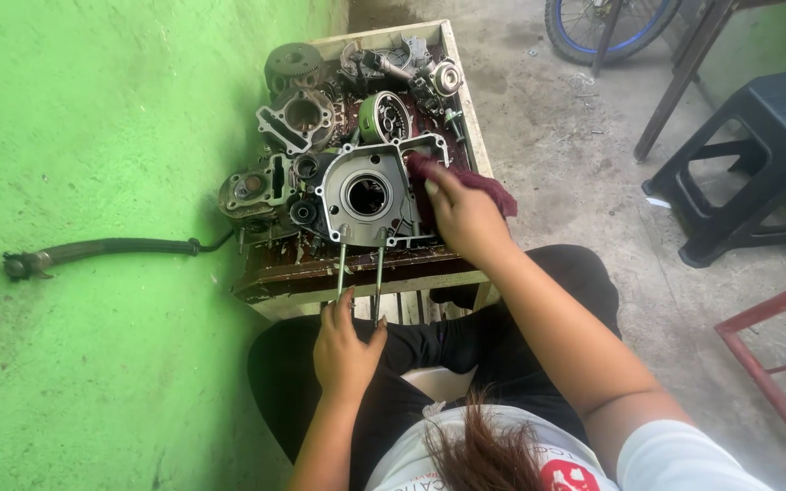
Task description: The person cleans a disassembled engine casing using a long metal rod to scrape the interior surfaces and a maroon cloth to wipe away debris. The person repeatedly scrapes and wipes the engine casing throughout the video.
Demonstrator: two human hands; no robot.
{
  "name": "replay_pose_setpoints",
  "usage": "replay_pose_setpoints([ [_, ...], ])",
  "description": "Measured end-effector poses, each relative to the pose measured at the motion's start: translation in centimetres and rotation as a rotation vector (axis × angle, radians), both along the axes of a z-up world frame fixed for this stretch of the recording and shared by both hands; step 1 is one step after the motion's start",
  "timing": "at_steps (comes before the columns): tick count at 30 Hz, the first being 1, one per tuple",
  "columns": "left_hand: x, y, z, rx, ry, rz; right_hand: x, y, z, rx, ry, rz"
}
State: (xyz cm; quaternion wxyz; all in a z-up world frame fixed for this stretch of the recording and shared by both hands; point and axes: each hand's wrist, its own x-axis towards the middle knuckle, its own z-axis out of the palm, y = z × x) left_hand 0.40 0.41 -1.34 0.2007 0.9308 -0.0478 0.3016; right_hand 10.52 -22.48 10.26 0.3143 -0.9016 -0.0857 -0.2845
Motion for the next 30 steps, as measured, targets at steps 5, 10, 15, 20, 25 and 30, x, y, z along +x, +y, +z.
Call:
replay_pose_setpoints([
  [5,-0.4,-0.3,0.4,-0.015,0.005,0.004,3.6,0.3,-0.6,0.237,-0.292,0.130],
  [10,-0.3,-0.3,0.1,0.003,-0.003,0.009,4.9,2.1,-7.1,-0.219,0.036,-0.026],
  [15,-0.4,-0.1,0.3,0.006,-0.004,-0.004,3.9,0.3,-7.7,-0.173,-0.110,0.027],
  [20,-0.7,-0.2,0.3,-0.016,-0.031,-0.016,4.2,0.3,-8.5,-0.199,-0.322,-0.002],
  [25,-0.5,-0.1,0.4,-0.008,-0.001,-0.034,4.0,0.1,-8.4,-0.255,-0.265,0.019],
  [30,-0.1,0.2,-0.2,-0.075,-0.002,-0.071,4.1,0.2,-8.8,-0.258,-0.333,0.012],
])
